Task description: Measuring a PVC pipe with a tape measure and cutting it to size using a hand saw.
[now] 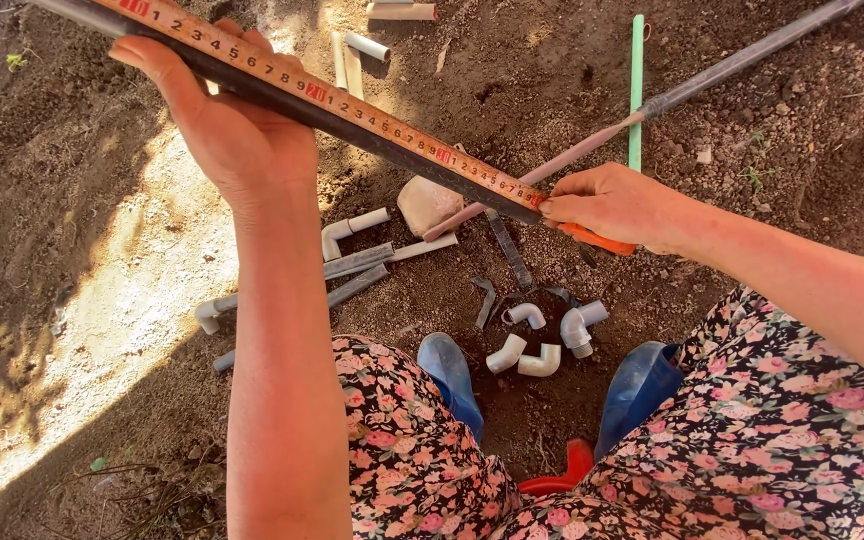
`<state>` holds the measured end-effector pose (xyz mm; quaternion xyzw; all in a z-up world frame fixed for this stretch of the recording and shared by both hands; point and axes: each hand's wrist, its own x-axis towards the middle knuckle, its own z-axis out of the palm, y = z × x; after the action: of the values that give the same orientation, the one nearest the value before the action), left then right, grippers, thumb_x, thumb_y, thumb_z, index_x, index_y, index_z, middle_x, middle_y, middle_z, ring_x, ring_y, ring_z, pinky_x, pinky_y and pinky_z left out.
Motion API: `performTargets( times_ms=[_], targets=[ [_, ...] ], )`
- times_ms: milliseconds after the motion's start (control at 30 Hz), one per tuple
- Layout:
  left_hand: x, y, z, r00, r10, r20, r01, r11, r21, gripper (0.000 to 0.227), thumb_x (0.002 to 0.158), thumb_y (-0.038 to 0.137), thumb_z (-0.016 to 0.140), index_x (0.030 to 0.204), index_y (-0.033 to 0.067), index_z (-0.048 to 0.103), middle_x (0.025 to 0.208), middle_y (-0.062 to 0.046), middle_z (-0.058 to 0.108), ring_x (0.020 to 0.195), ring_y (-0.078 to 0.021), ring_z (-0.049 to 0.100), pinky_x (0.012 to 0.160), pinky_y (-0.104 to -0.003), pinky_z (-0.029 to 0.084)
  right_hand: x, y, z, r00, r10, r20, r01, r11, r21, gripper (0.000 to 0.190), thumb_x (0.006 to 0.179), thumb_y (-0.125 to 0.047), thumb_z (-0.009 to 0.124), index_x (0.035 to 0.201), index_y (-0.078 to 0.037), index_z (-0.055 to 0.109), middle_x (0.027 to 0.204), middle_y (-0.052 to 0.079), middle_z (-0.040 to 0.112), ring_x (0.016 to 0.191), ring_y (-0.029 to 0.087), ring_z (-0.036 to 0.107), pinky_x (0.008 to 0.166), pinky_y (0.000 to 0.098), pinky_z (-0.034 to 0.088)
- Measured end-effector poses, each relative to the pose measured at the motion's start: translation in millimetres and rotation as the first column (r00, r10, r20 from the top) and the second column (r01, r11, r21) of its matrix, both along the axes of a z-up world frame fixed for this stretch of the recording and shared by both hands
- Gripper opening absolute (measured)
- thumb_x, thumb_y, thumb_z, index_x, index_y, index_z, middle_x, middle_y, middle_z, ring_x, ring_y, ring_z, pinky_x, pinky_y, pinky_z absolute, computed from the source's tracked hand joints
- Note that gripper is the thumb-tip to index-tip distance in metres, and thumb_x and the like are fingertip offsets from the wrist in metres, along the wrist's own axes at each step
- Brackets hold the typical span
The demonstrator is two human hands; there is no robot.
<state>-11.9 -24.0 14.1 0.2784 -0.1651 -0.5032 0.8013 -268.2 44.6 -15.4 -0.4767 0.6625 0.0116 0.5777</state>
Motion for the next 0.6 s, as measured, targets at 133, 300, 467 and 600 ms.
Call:
performTargets(
  times_ms=[133, 300, 467, 600],
  targets=[
    [1.9, 0.0, -2.1, 0.999, -0.038, 0.033, 0.039, 0.998, -0.041, 0.054, 0.063, 0.052, 0.064, 0.089, 0.0043, 0.061, 0.069, -0.009, 0.056, 0.058, -0.0199, 0.05, 0.053, -0.036, 0.04, -0.3, 0.5, 0.5, 0.999, -0.014, 0.032, 0.014, 1.0, 0.008, 0.025, 0.097, -0.026, 0.051, 0.1, -0.009, 0.069, 0.073, 0.007, 0.056, 0.054, 0.014, 0.038, 0.052, 0.023, 0.028],
    [1.7, -1.6, -1.4, 1.0, -0.014, 0.022, 0.014, 1.0, -0.021, 0.054, 0.06, 0.053, 0.066, 0.086, 0.0057, 0.062, 0.069, -0.009, 0.058, 0.06, -0.0207, 0.052, 0.053, -0.035, 0.04, 1.2, 0.6, 3.7, 1.0, 0.029, -0.013, -0.029, 0.999, -0.015, 0.027, 0.096, -0.028, 0.05, 0.096, -0.01, 0.069, 0.077, 0.006, 0.06, 0.058, 0.015, 0.044, 0.059, 0.0251, 0.034],
    [1.1, 1.1, -0.4, 0.999, -0.029, 0.037, 0.031, 0.999, -0.038, 0.052, 0.063, 0.052, 0.064, 0.085, 0.0051, 0.063, 0.066, -0.008, 0.058, 0.058, -0.02, 0.052, 0.053, -0.035, 0.041, 1.2, 0.7, 3.3, 1.0, 0.02, 0.005, -0.02, 1.0, 0.001, 0.026, 0.097, -0.026, 0.049, 0.099, -0.009, 0.069, 0.073, 0.006, 0.057, 0.053, 0.014, 0.038, 0.051, 0.0235, 0.028],
    [3.5, -1.2, -3.5, 0.999, -0.036, 0.038, 0.038, 0.998, -0.055, 0.053, 0.063, 0.053, 0.065, 0.087, 0.0056, 0.063, 0.068, -0.009, 0.059, 0.059, -0.0206, 0.052, 0.054, -0.035, 0.041, -0.5, 0.6, -0.6, 1.0, 0.022, 0.021, -0.022, 1.0, -0.012, 0.025, 0.097, -0.026, 0.05, 0.096, -0.009, 0.068, 0.067, 0.006, 0.054, 0.047, 0.013, 0.035, 0.046, 0.0235, 0.026]
  ],
)
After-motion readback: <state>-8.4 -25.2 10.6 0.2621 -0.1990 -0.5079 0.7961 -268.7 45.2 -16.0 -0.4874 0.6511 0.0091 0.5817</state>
